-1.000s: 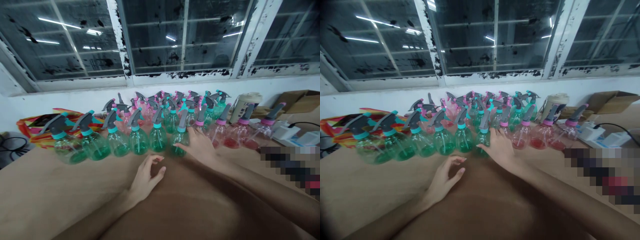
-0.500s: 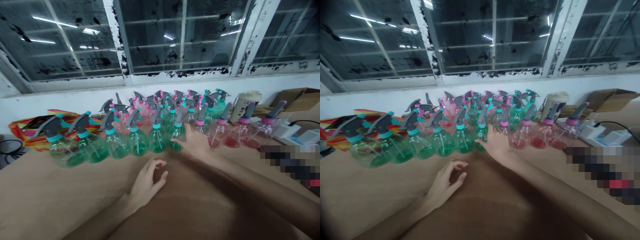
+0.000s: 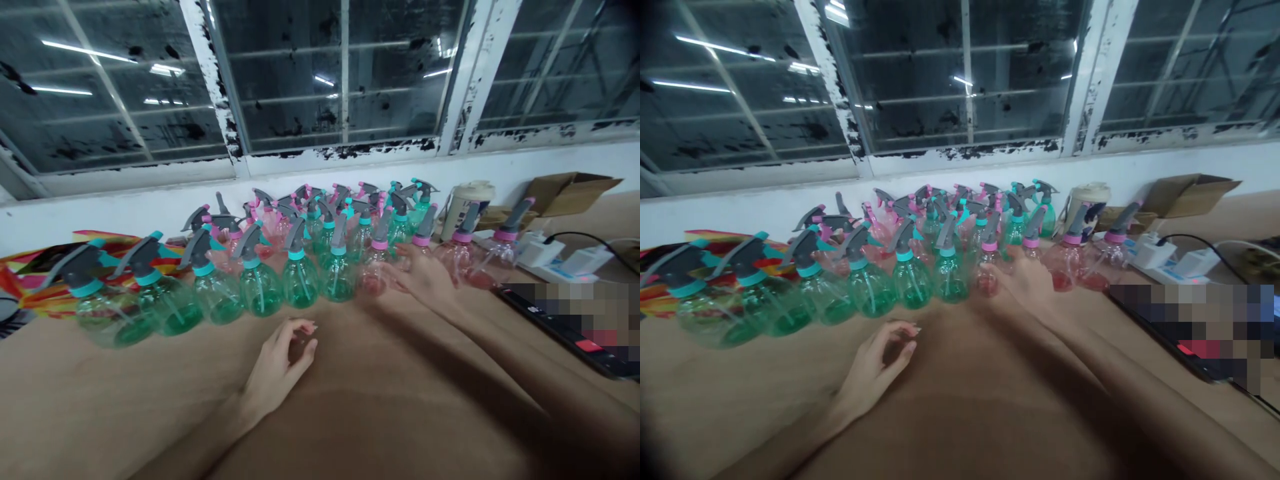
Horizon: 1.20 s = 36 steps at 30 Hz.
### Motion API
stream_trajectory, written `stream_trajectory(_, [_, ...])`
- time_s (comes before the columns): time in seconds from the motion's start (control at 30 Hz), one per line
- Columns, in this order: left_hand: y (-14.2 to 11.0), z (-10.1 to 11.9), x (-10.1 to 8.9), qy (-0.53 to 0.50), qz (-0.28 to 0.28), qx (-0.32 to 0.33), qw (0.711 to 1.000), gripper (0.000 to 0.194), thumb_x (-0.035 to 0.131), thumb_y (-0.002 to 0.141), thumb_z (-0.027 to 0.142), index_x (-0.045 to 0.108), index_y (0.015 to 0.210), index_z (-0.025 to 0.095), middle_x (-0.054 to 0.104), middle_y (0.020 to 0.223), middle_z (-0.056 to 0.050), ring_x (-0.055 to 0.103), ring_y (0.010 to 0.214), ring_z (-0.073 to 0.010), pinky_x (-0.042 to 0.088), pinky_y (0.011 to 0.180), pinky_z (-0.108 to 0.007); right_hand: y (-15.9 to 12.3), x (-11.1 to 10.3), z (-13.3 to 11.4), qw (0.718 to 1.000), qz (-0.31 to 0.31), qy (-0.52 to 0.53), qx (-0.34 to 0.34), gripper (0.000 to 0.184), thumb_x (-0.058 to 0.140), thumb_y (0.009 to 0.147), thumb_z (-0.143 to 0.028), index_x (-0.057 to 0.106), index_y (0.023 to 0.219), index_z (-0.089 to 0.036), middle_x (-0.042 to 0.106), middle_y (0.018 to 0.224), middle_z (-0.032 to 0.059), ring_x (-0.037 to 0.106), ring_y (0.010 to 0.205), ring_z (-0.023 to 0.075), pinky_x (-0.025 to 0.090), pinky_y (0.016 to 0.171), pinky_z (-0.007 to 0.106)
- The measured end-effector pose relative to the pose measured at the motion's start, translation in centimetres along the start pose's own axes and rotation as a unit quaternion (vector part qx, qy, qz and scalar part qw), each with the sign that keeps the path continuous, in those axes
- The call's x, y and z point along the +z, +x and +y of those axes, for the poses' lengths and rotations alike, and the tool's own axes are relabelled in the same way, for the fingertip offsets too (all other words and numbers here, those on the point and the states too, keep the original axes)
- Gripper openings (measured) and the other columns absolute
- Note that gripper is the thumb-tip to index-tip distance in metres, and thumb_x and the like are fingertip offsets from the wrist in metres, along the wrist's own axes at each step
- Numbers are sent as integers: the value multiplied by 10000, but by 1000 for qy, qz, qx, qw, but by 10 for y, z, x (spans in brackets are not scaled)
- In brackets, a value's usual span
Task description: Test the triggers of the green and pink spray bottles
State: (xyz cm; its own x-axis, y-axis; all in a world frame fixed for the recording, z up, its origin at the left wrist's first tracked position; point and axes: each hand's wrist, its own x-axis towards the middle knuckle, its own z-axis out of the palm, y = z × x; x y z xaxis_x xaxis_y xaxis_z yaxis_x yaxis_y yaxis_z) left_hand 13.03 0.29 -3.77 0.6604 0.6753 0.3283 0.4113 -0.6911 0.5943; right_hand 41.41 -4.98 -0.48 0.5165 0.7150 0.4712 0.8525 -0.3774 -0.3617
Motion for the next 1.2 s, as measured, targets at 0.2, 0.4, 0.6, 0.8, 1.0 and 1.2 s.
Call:
stream_trajectory(0.2, [-1,-1,0,-20,7,-2,1000,136,477,877,275,500,1006,240,627,995,-21,601,856,-175,471,771,-353,6,17,-14,999,-25,-11,22,692,400,760,-682,497,1178,-139,683,910,160,642,821,327,456,607,389])
stream_trajectory(0.4, [7,9,8,-43,3,0,999,82,491,858,271,539,912,231,636,928,-12,603,819,-181,482,711,-331,-12,4,-17,999,-33,-34,11,660,386,767,-683,514,1114,-137,672,893,159,650,778,325,461,593,388])
stream_trajectory(0.6, [41,48,27,-111,0,36,993,193,549,827,284,512,1009,228,605,1090,-44,595,974,-196,471,858,-373,-49,-19,-21,998,-34,-45,-36,644,378,757,-698,500,1103,-169,667,870,124,649,697,320,459,536,397])
stream_trajectory(0.8, [67,87,30,-185,-25,48,981,616,670,741,340,382,1270,215,517,1267,-96,502,1143,-257,403,966,-436,-88,-30,-33,991,-25,9,-129,543,418,761,-672,534,957,-179,651,878,91,637,710,260,469,509,345])
stream_trajectory(1.0, [57,95,27,-228,-7,60,972,410,589,793,247,475,1186,222,562,1210,-73,547,1084,-232,415,953,-418,-110,-22,-47,974,25,57,-217,702,439,677,-748,574,941,-112,626,844,142,583,803,282,486,665,413])
stream_trajectory(1.2, [43,83,9,-195,31,35,980,397,520,706,129,585,1083,235,657,962,-25,620,886,-216,488,802,-374,-108,-10,-12,933,-97,135,-320,601,491,789,-579,459,1225,-167,603,1108,117,556,998,251,455,846,441])
